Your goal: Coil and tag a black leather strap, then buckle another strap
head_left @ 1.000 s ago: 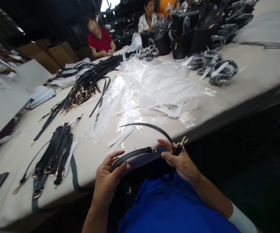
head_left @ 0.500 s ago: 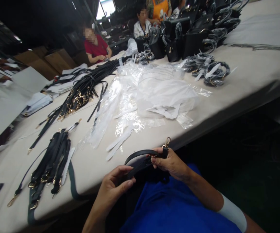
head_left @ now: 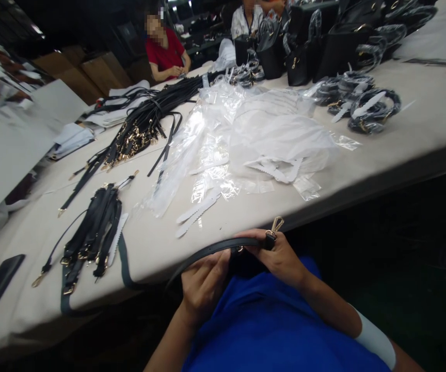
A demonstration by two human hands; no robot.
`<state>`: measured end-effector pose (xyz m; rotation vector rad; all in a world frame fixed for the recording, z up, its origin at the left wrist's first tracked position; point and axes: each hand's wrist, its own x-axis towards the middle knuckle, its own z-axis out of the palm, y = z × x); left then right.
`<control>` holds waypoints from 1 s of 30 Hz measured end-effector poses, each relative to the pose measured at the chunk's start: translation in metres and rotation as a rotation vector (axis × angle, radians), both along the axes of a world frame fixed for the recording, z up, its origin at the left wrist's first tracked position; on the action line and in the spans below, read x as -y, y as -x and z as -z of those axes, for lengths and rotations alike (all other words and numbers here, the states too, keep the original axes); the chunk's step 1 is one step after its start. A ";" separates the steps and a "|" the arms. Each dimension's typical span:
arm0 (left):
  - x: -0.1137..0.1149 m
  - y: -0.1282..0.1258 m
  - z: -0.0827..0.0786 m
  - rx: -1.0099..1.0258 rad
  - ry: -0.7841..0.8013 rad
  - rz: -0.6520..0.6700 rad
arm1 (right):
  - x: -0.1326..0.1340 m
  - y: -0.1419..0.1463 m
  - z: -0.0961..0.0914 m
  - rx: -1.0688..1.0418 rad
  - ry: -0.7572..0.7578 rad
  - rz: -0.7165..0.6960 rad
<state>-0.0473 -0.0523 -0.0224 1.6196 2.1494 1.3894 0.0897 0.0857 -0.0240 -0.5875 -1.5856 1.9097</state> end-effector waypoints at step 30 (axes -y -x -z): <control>0.061 0.074 -0.008 1.042 0.483 0.131 | -0.049 -0.042 0.027 -0.096 0.428 0.461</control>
